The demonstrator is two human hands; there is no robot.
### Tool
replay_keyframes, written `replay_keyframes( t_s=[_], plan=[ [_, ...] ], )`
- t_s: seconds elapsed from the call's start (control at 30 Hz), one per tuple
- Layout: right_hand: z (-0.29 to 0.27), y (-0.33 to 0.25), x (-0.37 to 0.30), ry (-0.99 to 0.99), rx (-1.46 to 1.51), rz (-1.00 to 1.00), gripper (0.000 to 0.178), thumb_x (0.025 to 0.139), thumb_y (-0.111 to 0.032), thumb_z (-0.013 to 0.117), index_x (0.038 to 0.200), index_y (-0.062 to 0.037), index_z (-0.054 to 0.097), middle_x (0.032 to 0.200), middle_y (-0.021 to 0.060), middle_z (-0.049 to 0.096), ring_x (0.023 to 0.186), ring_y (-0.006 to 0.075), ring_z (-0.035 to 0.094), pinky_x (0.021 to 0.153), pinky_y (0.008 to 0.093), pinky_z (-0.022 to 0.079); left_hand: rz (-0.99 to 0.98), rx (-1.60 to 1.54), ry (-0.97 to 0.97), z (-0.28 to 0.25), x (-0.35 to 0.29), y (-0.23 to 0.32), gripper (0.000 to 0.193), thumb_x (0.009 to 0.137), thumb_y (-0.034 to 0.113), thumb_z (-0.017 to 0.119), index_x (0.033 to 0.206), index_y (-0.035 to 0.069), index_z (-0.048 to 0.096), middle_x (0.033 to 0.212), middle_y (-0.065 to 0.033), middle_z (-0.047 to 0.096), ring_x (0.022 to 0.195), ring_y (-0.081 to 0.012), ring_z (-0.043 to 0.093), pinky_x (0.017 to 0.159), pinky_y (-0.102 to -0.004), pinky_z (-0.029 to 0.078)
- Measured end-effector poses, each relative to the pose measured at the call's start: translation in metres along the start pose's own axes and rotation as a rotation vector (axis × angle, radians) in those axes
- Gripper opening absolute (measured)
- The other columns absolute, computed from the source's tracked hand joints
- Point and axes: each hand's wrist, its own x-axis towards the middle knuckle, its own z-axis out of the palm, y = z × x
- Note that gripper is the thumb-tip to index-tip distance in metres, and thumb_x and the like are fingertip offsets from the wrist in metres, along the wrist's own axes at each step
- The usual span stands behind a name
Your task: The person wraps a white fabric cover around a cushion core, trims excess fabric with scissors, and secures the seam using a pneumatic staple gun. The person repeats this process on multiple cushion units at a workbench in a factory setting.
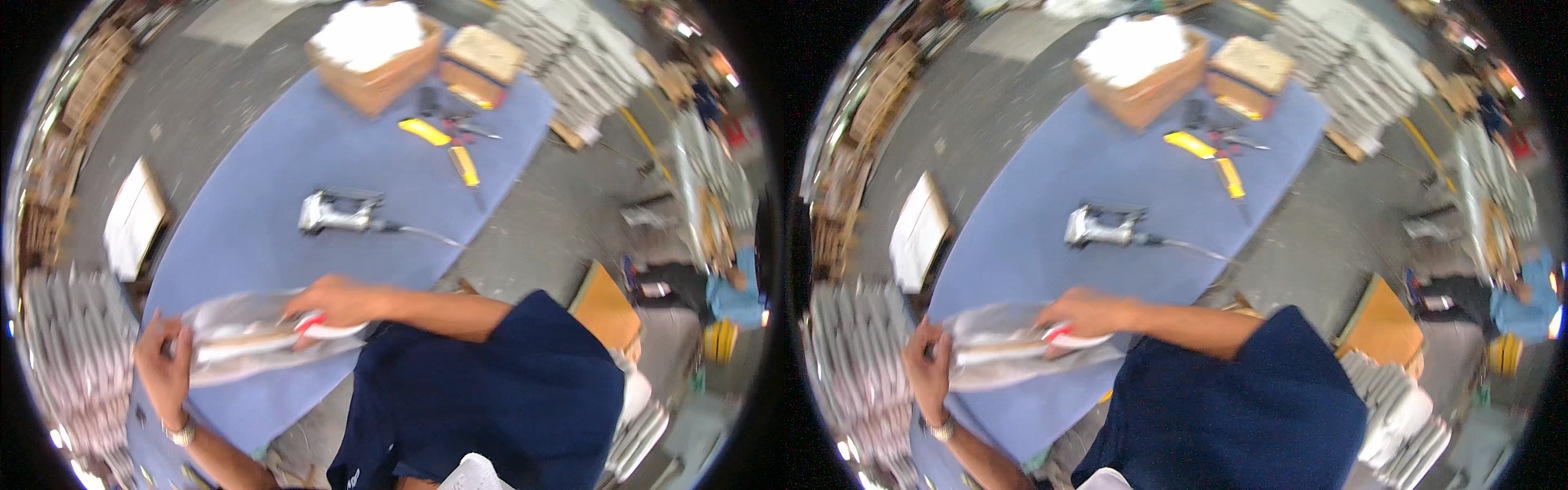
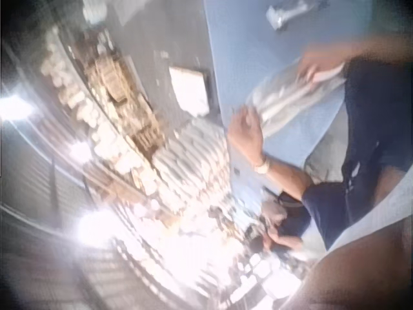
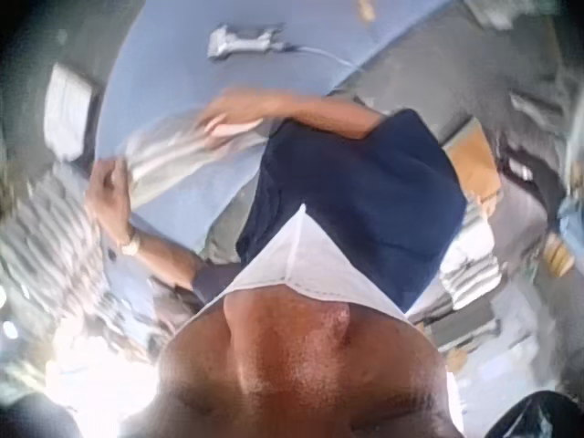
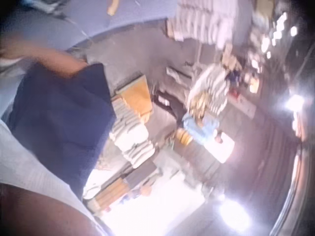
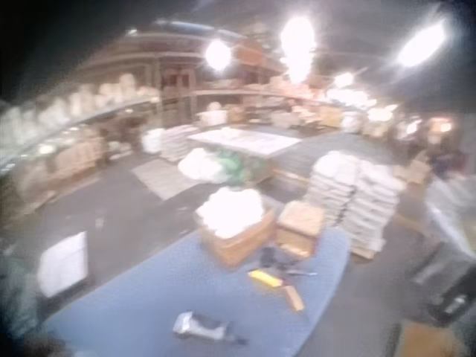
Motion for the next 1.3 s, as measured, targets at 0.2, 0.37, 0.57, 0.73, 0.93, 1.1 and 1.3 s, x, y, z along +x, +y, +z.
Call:
replay_keyframes(
  t_s=[0.2,0.37,0.57,0.73,0.93,1.1,1.3],
  plan=[
    [-0.028,0.09,-0.054,-0.015,-0.539,0.478,0.039,0.088,-0.037,0.075,0.123,-0.0216,0.073,0.114,0.0123,0.075,0.103,0.037,0.071,0.087,0.0492,0.056,-0.036,-0.001,0.043,-0.007,-0.01,-0.014,0.013,0.089,0.009,0.073,0.088,-0.004,0.072,0.083,-0.0139,0.074,0.076,-0.0249,0.071,0.1,-0.0417,0.055],
    [-0.04,0.1,-0.057,-0.069,-0.572,0.474,0.044,0.081,-0.029,0.083,0.122,-0.016,0.073,0.115,0.0134,0.074,0.109,0.0364,0.068,0.093,0.047,0.054,-0.231,-0.088,-0.025,-0.015,-0.013,-0.011,0.017,0.09,0.011,0.076,0.085,-0.004,0.07,0.087,-0.01,0.074,0.088,-0.0185,0.07,0.083,-0.0327,0.053],
    [-0.046,0.146,-0.054,-0.151,-0.797,0.5,0.043,0.081,-0.022,0.081,0.121,-0.0111,0.071,0.105,0.0195,0.074,0.102,0.0406,0.07,0.09,0.0514,0.055,-0.284,-0.32,-0.038,-0.018,-0.02,-0.014,0.014,0.094,0.008,0.074,0.086,-0.003,0.071,0.09,-0.0089,0.074,0.098,-0.0192,0.07,0.089,-0.0348,0.053],
    [-0.033,0.018,0.031,0.181,-0.243,0.008,0.028,0.089,-0.016,0.077,0.115,-0.0076,0.073,0.101,0.0136,0.076,0.09,0.0325,0.073,0.08,0.0413,0.057,-0.295,-0.398,0.003,-0.015,-0.03,-0.005,0.013,0.096,0.005,0.071,0.087,-0.004,0.071,0.095,-0.0111,0.074,0.1,-0.0198,0.071,0.09,-0.0341,0.054],
    [0.023,-0.09,0.097,0.19,0.062,-0.407,0.026,0.085,-0.009,0.081,0.109,-0.0062,0.074,0.095,0.01,0.07,0.076,0.021,0.068,0.068,0.032,0.055,-0.242,-0.521,0.127,-0.005,-0.021,-0.012,0.015,0.099,0.01,0.068,0.098,-0.004,0.074,0.096,-0.0081,0.077,0.088,-0.0091,0.068,0.077,-0.0265,0.055],
    [0.053,-0.085,0.112,0.298,0.062,-0.418,0.02,0.087,-0.013,0.078,0.105,-0.009,0.07,0.087,0.0084,0.064,0.074,0.0262,0.067,0.067,0.0379,0.053,-0.23,-0.562,0.175,-0.002,-0.023,-0.005,0.016,0.1,0.01,0.068,0.098,-0.004,0.074,0.093,-0.0073,0.077,0.084,-0.0076,0.066,0.074,-0.0249,0.054],
    [0.047,-0.065,0.104,0.192,-0.027,-0.456,0.012,0.09,-0.009,0.073,0.096,-0.0063,0.063,0.086,0.009,0.063,0.071,0.0282,0.064,0.064,0.0396,0.05,-0.224,-0.477,0.21,0.001,-0.022,-0.01,0.017,0.099,0.012,0.069,0.098,-0.003,0.075,0.088,-0.0062,0.076,0.079,-0.0074,0.065,0.072,-0.0247,0.053]
  ],
)
